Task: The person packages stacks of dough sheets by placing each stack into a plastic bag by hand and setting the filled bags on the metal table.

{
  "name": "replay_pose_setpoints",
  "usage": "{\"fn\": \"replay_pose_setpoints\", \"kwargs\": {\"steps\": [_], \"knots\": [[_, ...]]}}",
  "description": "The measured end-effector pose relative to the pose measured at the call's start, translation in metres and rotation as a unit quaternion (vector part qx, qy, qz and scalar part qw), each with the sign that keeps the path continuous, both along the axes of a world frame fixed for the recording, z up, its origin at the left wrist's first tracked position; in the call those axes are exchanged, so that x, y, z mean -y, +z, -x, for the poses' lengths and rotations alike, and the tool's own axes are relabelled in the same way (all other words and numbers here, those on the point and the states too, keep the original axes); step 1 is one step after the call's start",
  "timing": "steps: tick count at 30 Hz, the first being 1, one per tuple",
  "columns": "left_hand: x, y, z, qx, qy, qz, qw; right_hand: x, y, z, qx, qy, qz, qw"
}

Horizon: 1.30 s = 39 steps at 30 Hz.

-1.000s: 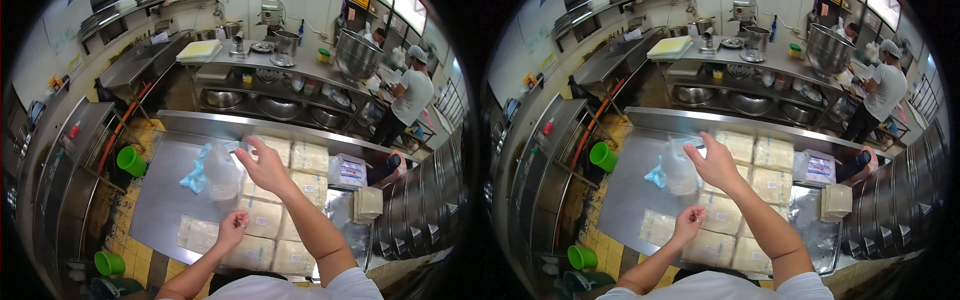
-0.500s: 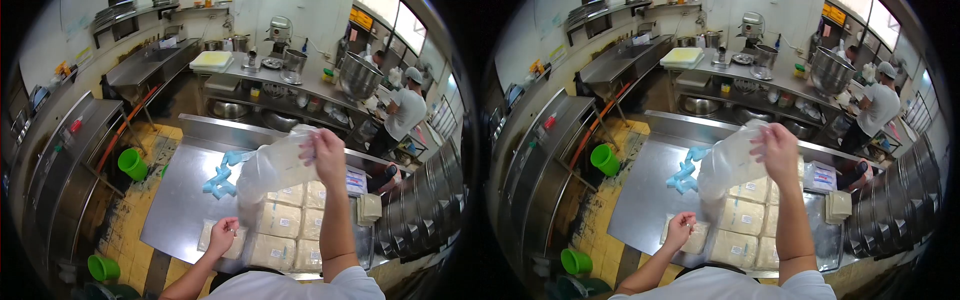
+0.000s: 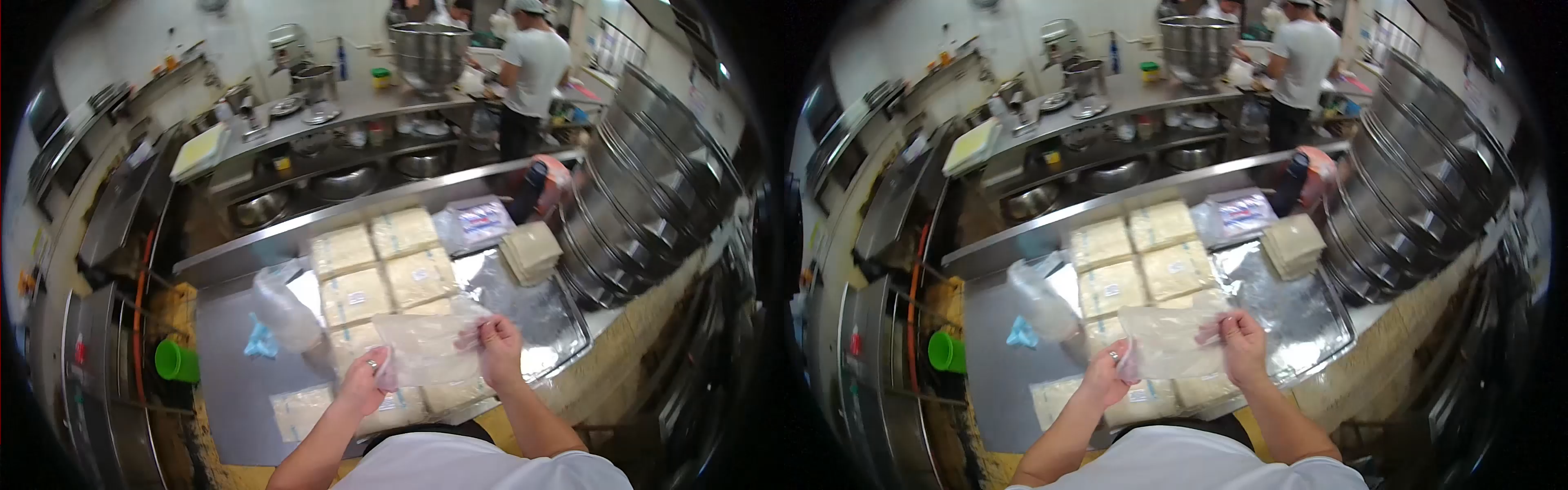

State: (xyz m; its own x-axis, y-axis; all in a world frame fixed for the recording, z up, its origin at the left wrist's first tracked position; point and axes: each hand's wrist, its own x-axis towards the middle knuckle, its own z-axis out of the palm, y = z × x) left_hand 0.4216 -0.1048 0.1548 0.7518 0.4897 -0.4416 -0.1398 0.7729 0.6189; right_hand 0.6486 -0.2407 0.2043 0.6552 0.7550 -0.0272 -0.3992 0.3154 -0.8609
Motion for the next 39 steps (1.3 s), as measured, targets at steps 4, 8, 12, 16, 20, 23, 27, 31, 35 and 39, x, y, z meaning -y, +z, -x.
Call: {"fn": "replay_pose_setpoints", "kwargs": {"steps": [4, 8, 12, 16, 20, 23, 27, 31, 35, 39], "knots": [[0.001, -0.019, -0.043, 0.014, 0.03, 0.071, 0.997, 0.042, -0.088, -0.054, 0.035, -0.034, 0.14, 0.989], [0.017, 0.002, -0.1, -0.003, 0.103, -0.039, 0.994, 0.063, -0.141, -0.142, 0.127, -0.055, 0.248, 0.959], [0.022, 0.027, -0.136, -0.037, 0.148, -0.134, 0.979, 0.052, -0.122, -0.262, 0.413, -0.127, 0.334, 0.838], [0.025, 0.059, -0.148, -0.111, 0.165, -0.178, 0.964, 0.019, -0.1, -0.36, 0.618, -0.068, 0.396, 0.676], [0.018, 0.063, -0.139, -0.134, 0.175, -0.167, 0.961, -0.011, -0.112, -0.418, 0.803, 0.048, 0.373, 0.462], [0.018, 0.073, -0.142, -0.183, 0.218, -0.156, 0.946, -0.035, -0.109, -0.446, 0.817, 0.166, 0.36, 0.419], [0.008, 0.058, -0.122, -0.194, 0.24, -0.107, 0.945, -0.033, -0.115, -0.465, 0.832, 0.214, 0.308, 0.408], [0.004, 0.065, -0.123, -0.184, 0.271, -0.09, 0.941, -0.025, -0.148, -0.462, 0.925, 0.063, 0.236, 0.289], [-0.02, 0.034, -0.095, -0.171, 0.24, -0.102, 0.95, -0.05, -0.114, -0.44, 0.829, 0.123, 0.359, 0.411], [-0.038, 0.031, -0.079, -0.193, 0.253, -0.063, 0.946, -0.093, -0.066, -0.475, 0.662, 0.189, 0.441, 0.576]]}}
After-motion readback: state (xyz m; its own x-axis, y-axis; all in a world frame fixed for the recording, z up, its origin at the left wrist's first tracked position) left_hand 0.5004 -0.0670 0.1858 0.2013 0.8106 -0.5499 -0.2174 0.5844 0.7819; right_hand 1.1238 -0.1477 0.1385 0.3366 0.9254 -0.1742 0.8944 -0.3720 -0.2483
